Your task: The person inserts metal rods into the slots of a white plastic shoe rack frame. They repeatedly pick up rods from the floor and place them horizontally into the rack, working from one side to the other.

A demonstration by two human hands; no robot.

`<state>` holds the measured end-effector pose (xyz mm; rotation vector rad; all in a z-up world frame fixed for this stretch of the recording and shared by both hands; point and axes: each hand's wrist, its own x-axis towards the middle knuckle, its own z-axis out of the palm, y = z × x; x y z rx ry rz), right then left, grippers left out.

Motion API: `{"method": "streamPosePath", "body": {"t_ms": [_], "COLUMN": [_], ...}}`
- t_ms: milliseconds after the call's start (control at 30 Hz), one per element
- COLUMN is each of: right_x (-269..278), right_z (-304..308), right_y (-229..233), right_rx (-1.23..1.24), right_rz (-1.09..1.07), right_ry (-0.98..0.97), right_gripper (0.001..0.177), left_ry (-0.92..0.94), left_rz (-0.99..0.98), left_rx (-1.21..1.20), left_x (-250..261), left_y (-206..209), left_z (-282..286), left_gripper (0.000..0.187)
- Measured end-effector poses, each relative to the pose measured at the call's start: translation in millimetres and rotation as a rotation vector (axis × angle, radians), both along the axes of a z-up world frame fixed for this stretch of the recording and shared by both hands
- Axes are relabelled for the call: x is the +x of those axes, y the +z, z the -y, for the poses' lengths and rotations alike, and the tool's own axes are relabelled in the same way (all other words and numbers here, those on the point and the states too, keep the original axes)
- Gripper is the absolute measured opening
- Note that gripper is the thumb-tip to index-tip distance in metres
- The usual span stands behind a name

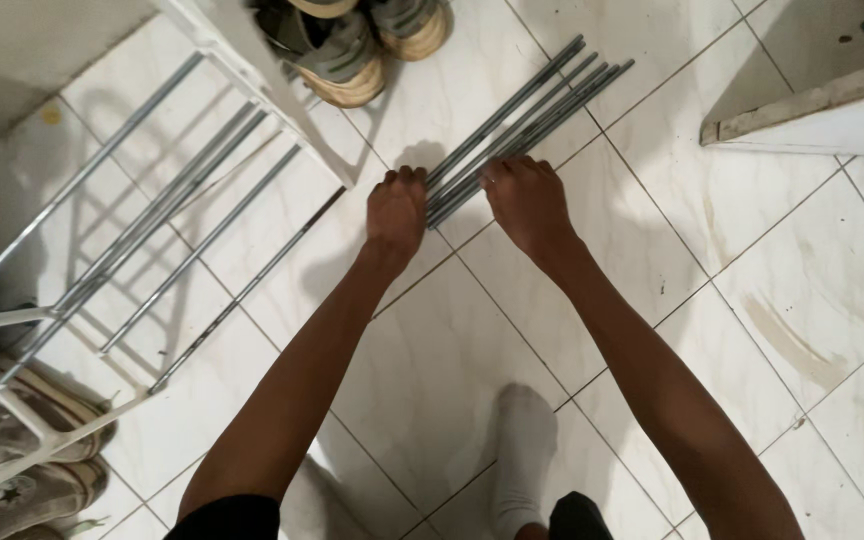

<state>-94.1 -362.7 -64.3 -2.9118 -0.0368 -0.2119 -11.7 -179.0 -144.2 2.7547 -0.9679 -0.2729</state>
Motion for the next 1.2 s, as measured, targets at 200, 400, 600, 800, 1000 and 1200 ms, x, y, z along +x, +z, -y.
{"method": "streamPosePath", "body": {"t_ms": [200,400,600,800,1000,1200], "right_x": [29,46,50,49,53,50], "right_z": [11,7,1,-1,-2,-11], "right_y": [-22,-51,-66,-77,-80,-60], "right_rx": [0.034,0.090,0.138,-0.019,-0.102,-0.080], "right_rz": [-0.102,-0.086,-0.112,-0.106,-0.045,0.039], "right_ry": [0.050,0.089,0.139,0.192,0.184,0.219], "right_gripper": [0.010,0.018,0.023,0.032,0.024,0.013], "left_ry": [0.062,0.097,0.118,0.074,-0.021,-0.041], "left_rz": [0.043,0.046,0.024,0.034,0.045,0.076], "left_rx": [-0.132,-0.149,-0.122,-0.145,0.023,0.000], "left_x": [-7,-5,-5,-11,-9,-11], "left_y": [-20,-25,-30,-31,-10,22], "left_z": [-3,-5,-5,-2,-6,-27], "left_gripper": [0.032,0.018,0.023,0.025,0.038,0.036]}}
